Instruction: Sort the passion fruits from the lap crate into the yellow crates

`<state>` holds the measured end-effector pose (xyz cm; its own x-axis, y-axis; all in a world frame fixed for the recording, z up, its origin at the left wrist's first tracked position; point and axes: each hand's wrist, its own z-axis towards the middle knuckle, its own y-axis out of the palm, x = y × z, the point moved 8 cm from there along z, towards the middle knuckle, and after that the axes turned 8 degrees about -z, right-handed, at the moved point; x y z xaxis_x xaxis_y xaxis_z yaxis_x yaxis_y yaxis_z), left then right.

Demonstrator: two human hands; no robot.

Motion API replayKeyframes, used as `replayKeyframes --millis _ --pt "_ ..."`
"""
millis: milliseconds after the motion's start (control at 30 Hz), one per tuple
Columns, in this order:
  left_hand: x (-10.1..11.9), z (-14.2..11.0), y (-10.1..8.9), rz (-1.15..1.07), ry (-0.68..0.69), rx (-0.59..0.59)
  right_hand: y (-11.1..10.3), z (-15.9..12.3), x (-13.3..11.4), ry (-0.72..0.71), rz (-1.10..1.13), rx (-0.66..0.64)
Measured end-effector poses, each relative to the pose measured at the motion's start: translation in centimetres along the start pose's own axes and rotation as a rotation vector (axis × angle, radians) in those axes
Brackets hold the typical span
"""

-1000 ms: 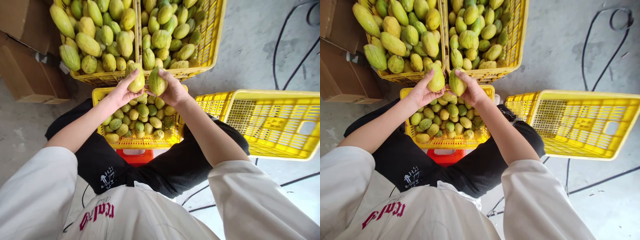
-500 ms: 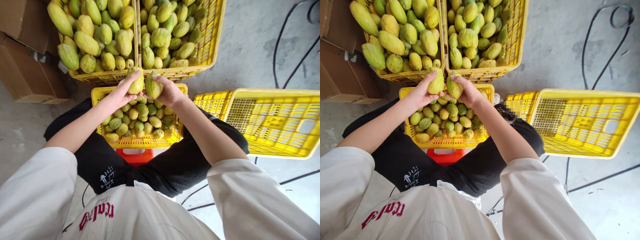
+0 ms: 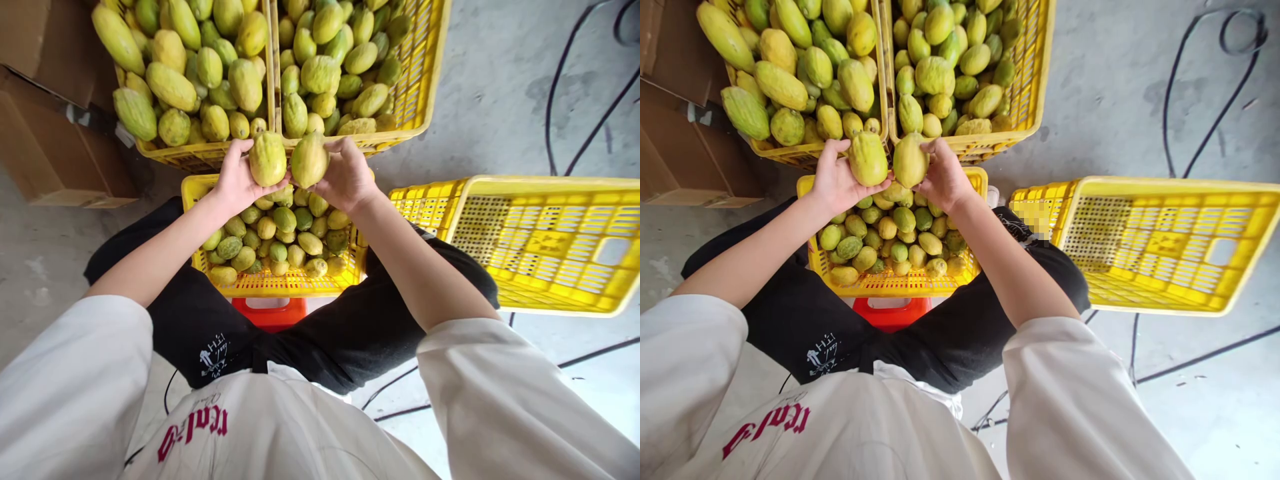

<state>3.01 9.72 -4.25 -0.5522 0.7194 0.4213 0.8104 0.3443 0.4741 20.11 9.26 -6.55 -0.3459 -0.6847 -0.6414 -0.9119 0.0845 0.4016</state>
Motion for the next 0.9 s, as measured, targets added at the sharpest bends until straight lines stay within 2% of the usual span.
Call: replayKeyframes --millis 200,433,600,800,900 --pt "-0.1 -0.1 0.4 0.069 0.022 0.003 0.0 -0.2 0.0 -0.04 0.035 0.065" --pt "-1.3 0.2 -0.5 0.03 -0.019 0.05 2.1 -0.8 0.6 -0.038 -0.066 -0.127" --pt "-1.4 0.4 -0.7 0.006 -0.053 0.032 1.9 -1.1 1.3 0.072 -0.056 -0.032" --pt "-0.7 -0.6 0.3 -0.06 -0.037 0.048 1.7 -1.2 0.6 0.094 -0.027 0.032" --pt "-0.4 -0.7 0.4 -0.053 -0.007 0.064 1.4 -1.2 0.3 0.097 -0.011 0.02"
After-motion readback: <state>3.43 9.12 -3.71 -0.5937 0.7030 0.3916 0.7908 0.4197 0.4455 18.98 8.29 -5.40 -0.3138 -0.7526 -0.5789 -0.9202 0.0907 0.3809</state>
